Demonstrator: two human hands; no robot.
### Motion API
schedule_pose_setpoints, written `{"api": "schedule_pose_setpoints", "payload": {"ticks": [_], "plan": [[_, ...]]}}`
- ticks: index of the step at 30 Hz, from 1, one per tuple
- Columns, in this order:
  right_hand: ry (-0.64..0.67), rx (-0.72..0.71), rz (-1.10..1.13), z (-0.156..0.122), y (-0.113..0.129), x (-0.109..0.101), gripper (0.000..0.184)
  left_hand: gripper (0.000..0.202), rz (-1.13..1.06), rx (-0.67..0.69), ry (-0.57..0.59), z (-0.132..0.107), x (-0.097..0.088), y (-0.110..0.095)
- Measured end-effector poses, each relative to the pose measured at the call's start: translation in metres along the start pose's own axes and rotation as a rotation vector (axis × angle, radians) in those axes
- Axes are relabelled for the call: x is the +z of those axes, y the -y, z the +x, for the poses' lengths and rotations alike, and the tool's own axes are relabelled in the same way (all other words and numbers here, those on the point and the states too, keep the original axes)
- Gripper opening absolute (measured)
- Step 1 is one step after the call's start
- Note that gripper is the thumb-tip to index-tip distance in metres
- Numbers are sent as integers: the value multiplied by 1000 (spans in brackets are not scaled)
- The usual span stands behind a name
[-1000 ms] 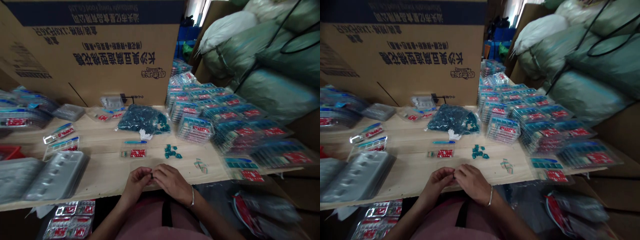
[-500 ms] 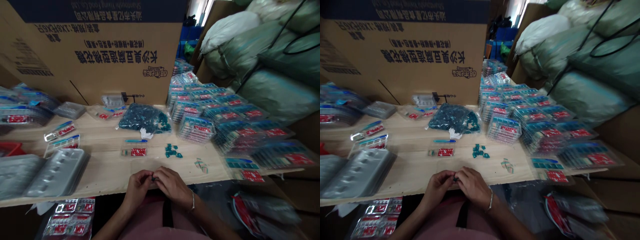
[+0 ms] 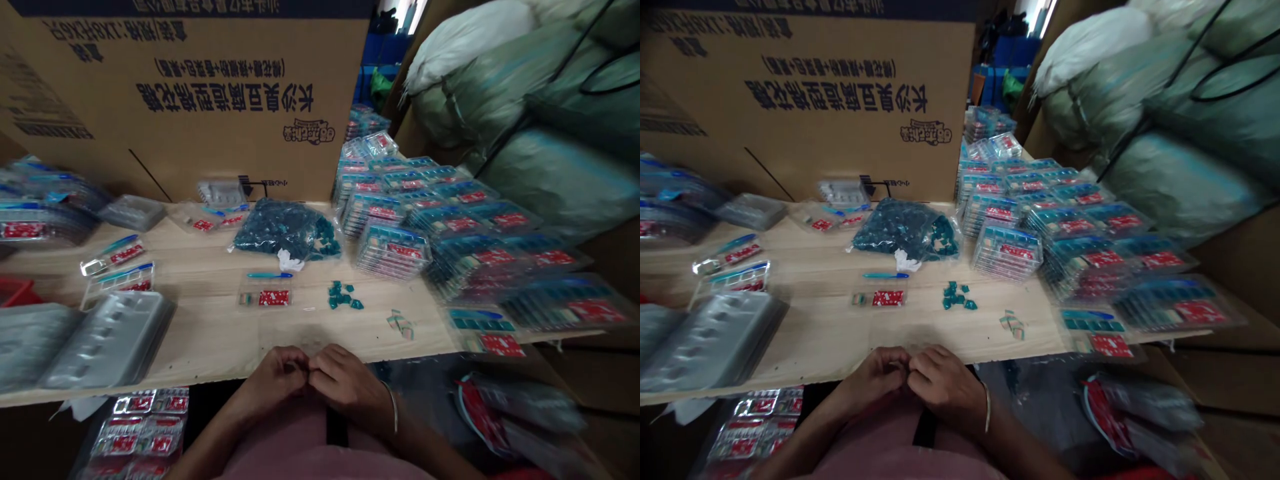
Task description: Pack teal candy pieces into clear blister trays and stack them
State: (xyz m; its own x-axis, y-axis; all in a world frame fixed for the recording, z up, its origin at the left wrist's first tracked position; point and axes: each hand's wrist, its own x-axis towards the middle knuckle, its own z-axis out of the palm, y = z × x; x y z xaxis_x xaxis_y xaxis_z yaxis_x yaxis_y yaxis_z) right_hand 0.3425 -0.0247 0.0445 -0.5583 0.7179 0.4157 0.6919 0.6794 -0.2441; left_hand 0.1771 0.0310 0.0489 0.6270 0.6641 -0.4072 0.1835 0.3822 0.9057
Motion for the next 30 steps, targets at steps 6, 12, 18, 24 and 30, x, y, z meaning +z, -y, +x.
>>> {"api": "schedule_pose_setpoints", "payload": {"ticks": [6, 12, 18, 24, 30], "plan": [[-103, 124, 217, -8, 1, -2, 19, 11, -335, -222, 1, 6, 8, 8], [-244, 588, 863, -11, -4, 11, 10, 26, -349, -81, 76, 5, 5, 5], [-209, 974, 1352, -8, -9, 18, 25, 29, -242, 46, 156, 5, 4, 3], [-211, 744, 1052, -7, -6, 4, 18, 34, -286, -23, 94, 12, 9, 12], [-194, 576, 695, -5, -22, 3, 6, 33, -14, 95, 61, 14, 1, -3]]}}
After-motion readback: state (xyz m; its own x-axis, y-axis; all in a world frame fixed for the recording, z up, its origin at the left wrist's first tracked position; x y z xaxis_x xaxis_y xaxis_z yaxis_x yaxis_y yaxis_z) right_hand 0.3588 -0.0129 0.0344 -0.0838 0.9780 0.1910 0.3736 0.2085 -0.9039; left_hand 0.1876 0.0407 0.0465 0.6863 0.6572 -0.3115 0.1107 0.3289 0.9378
